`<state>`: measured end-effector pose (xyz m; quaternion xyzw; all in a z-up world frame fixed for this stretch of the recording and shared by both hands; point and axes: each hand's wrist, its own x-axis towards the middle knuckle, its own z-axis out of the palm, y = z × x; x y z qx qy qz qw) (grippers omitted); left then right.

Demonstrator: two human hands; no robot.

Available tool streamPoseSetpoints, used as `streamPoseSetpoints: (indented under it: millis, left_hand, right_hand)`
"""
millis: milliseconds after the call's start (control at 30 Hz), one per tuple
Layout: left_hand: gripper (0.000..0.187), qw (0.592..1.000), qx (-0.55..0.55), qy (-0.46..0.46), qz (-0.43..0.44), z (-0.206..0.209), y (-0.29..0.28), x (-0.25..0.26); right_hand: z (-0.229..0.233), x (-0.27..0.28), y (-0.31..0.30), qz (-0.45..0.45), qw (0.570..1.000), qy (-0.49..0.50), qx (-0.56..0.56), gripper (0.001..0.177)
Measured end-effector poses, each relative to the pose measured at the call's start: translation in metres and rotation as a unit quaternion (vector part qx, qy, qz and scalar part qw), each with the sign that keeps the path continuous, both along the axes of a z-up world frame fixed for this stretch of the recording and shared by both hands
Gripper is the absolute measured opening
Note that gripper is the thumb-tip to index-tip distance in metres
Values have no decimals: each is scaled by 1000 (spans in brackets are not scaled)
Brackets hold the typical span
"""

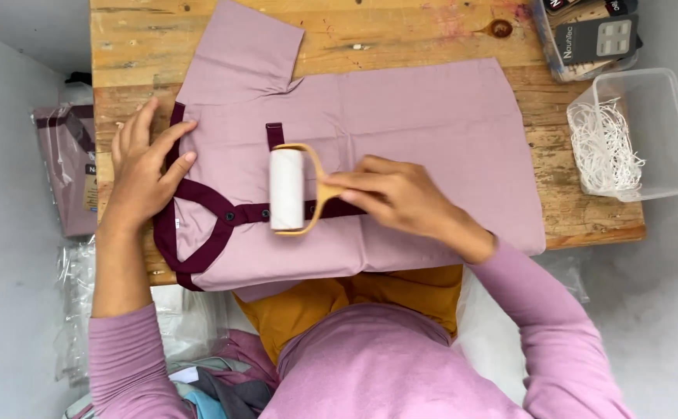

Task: Folding shirts, cleaning them with a lint roller, attaching tags, and sealing them in plastic bags for retail.

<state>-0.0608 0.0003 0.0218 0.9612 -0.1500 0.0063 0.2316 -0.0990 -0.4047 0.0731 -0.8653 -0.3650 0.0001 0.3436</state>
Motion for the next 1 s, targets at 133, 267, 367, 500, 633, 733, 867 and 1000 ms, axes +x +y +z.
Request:
streamPoseSetpoints:
  millis: [133,267,367,500,633,733,867,1000]
  left_hand:
    - [42,999,4,-35,7,-10,6,-1]
    - [42,999,1,-36,3,-6,4,0]
    - [45,999,3,-41,-9,-5,3,-1]
    - [46,999,4,-49,-13,-6,3,-1]
    - [47,999,4,-50,-13,-7,3,0]
    - [46,999,7,-47,-10,-9,5,-3]
    - [47,999,7,-46,-9,-8,4,0]
    - [47,999,11,-48,-9,-9,4,0]
  right_hand:
    - [3,16,-19,22,995,49,88,23]
    - [11,15,-124,-27,995,99,-20,30]
    - [47,-5,-187,-136,967,138,-166,38]
    - [67,-18,-251,-231,925,157,-260,40]
    - [55,-13,-223,-193,937,63,-284,35]
    - [33,0,-160,-124,978,70,-155,37]
    - [9,20,-94,-85,993,46,-66,32]
    - [10,27,-117,-53,991,79,-92,40]
